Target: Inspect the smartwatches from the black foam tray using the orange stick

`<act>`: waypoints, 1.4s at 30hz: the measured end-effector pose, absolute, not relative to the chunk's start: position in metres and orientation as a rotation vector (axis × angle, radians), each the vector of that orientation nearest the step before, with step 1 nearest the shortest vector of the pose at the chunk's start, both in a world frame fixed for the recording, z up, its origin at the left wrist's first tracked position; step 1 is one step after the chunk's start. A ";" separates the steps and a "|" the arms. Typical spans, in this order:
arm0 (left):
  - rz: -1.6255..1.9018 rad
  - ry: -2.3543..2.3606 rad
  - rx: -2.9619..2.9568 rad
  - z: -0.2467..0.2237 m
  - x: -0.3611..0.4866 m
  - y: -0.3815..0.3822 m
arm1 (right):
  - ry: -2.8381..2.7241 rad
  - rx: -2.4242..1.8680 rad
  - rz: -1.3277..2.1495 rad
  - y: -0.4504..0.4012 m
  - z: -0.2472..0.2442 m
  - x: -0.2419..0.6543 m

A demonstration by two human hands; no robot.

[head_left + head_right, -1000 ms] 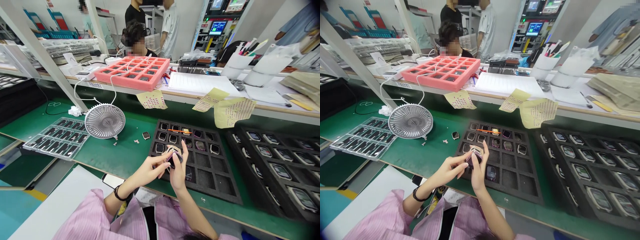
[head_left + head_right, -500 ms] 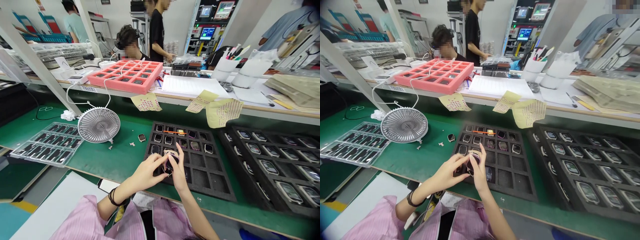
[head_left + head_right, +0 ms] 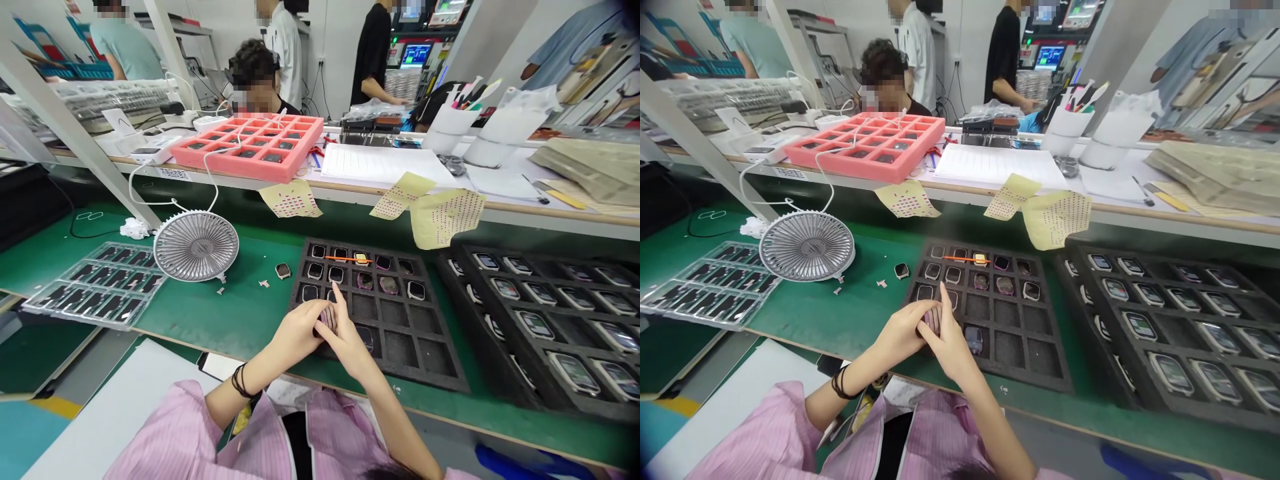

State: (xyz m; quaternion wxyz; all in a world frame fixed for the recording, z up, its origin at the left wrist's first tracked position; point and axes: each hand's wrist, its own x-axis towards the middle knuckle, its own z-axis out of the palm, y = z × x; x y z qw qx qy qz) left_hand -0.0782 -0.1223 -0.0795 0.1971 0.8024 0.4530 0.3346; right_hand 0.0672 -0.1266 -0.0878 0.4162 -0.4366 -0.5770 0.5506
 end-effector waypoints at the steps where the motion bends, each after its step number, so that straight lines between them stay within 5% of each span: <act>1: 0.960 1.246 2.232 -0.077 -0.081 -0.122 | -1.372 -1.048 1.476 -0.126 -0.087 0.072; 10: 1.038 0.973 2.288 -0.064 -0.083 -0.125 | -0.932 -0.778 2.165 -0.111 -0.081 0.089; 22: 0.895 1.002 2.181 -0.060 -0.092 -0.132 | -0.896 -0.857 2.011 -0.121 -0.091 0.085; 33: 1.159 1.036 0.654 -0.080 -0.107 -0.112 | -0.749 -0.881 1.809 -0.118 -0.107 0.111; 42: 1.200 0.846 0.596 -0.086 -0.090 -0.113 | -0.734 -0.949 1.708 -0.118 -0.104 0.123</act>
